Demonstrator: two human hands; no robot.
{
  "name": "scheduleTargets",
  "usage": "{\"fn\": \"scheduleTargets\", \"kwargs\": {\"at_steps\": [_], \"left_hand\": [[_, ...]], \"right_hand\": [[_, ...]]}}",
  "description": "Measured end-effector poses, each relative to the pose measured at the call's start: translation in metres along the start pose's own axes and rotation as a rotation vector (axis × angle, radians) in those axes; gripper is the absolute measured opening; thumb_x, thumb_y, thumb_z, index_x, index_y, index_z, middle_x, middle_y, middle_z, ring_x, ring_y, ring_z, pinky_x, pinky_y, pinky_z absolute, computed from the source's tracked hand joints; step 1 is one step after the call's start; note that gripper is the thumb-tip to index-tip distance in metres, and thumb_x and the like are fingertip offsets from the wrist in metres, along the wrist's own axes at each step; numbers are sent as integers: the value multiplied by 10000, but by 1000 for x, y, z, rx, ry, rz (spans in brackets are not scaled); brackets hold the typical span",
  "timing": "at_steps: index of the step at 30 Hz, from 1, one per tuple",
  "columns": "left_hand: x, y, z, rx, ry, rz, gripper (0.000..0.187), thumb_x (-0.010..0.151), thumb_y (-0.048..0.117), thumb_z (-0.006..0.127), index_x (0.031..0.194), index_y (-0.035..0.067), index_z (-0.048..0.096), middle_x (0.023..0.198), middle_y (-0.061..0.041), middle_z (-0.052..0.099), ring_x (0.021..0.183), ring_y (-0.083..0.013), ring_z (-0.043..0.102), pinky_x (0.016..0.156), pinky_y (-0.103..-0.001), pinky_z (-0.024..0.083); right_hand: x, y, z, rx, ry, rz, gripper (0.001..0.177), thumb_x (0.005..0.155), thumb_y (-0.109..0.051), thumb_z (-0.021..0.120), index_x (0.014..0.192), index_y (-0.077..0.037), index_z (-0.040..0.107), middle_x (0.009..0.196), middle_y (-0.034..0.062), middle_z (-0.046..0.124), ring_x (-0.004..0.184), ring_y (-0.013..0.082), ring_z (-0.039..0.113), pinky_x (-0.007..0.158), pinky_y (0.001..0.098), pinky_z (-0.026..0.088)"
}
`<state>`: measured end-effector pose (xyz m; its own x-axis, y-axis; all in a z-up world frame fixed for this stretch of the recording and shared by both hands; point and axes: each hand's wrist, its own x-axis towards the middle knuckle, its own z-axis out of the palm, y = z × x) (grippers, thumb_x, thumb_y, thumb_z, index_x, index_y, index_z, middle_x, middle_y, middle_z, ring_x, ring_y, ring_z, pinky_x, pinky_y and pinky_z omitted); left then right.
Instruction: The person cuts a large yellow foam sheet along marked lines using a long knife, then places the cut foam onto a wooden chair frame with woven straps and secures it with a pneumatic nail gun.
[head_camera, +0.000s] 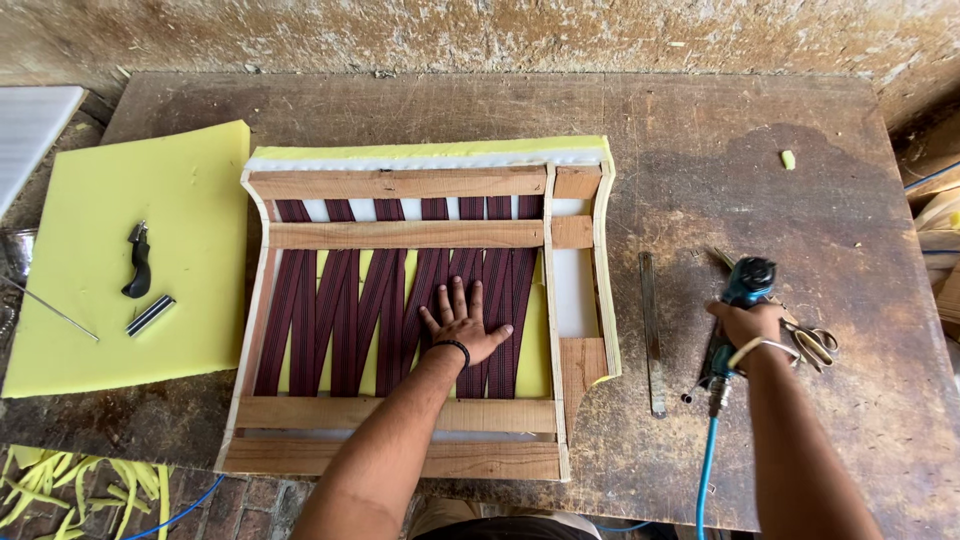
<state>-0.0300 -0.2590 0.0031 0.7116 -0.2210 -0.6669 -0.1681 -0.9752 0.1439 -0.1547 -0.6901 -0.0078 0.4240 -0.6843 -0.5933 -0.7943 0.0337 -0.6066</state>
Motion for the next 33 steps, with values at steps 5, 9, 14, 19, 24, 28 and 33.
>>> {"fn": "scheduleTargets", "kwargs": {"at_steps": [5, 9, 14, 19, 24, 28, 33], "left_hand": [[-3, 0, -9, -3, -64, 21, 1104, 907, 791, 403, 1616, 229, -230, 1655, -130, -390, 1522, -379, -344, 1151, -750, -161], [-5, 2, -16, -1, -110, 34, 1130, 905, 785, 424, 1608, 218, -254, 1642, -142, -415, 1511, -389, -369, 1146, -757, -160], [-9, 3, -20, -6, -125, 32, 1138, 906, 778, 436, 1606, 215, -263, 1641, -148, -422, 1500, -404, -382, 1147, -755, -159], [-9, 1, -23, -16, -142, 50, 1145, 904, 789, 419, 1604, 203, -272, 1629, -164, -428, 1491, -409, -394, 1146, -752, -169], [-4, 0, -19, -22, -183, 56, 1141, 909, 792, 393, 1587, 195, -304, 1607, -179, -468, 1463, -421, -437, 1128, -765, -194], [-3, -1, -19, -33, -189, 60, 1149, 907, 790, 402, 1585, 196, -311, 1604, -183, -467, 1456, -427, -446, 1125, -762, -197], [-2, 0, -18, -15, -188, 57, 1147, 906, 796, 391, 1583, 195, -311, 1605, -184, -469, 1460, -427, -442, 1123, -771, -194]], "right_hand": [[-80, -76, 8, -104, -164, -297, 395, 844, -209, 802, 1167, -47, 641, 971, 123, 724, 793, 245, 673, 756, 438, 593], [-135, -126, 62, -225, -257, -352, 350, 863, -242, 786, 1150, -66, 690, 986, 105, 755, 830, 228, 699, 777, 412, 594], [-149, -147, 136, -843, -43, -909, 632, 850, -252, 675, 1453, -163, 509, 888, 165, 766, 707, 288, 743, 682, 417, 639], [-110, -139, 164, -784, 49, -944, 740, 811, -275, 710, 1502, -151, 477, 869, 186, 769, 665, 287, 753, 638, 419, 633], [-73, -116, 158, -706, 91, -1058, 767, 765, -253, 721, 1478, -68, 505, 825, 177, 772, 626, 254, 754, 623, 389, 643], [-71, -117, 160, -685, 128, -1193, 743, 792, -277, 726, 1474, -73, 514, 825, 175, 769, 616, 258, 746, 582, 391, 633], [-80, -132, 167, -753, 142, -1182, 714, 787, -298, 725, 1447, -105, 532, 781, 161, 769, 598, 285, 737, 591, 411, 622]]}}
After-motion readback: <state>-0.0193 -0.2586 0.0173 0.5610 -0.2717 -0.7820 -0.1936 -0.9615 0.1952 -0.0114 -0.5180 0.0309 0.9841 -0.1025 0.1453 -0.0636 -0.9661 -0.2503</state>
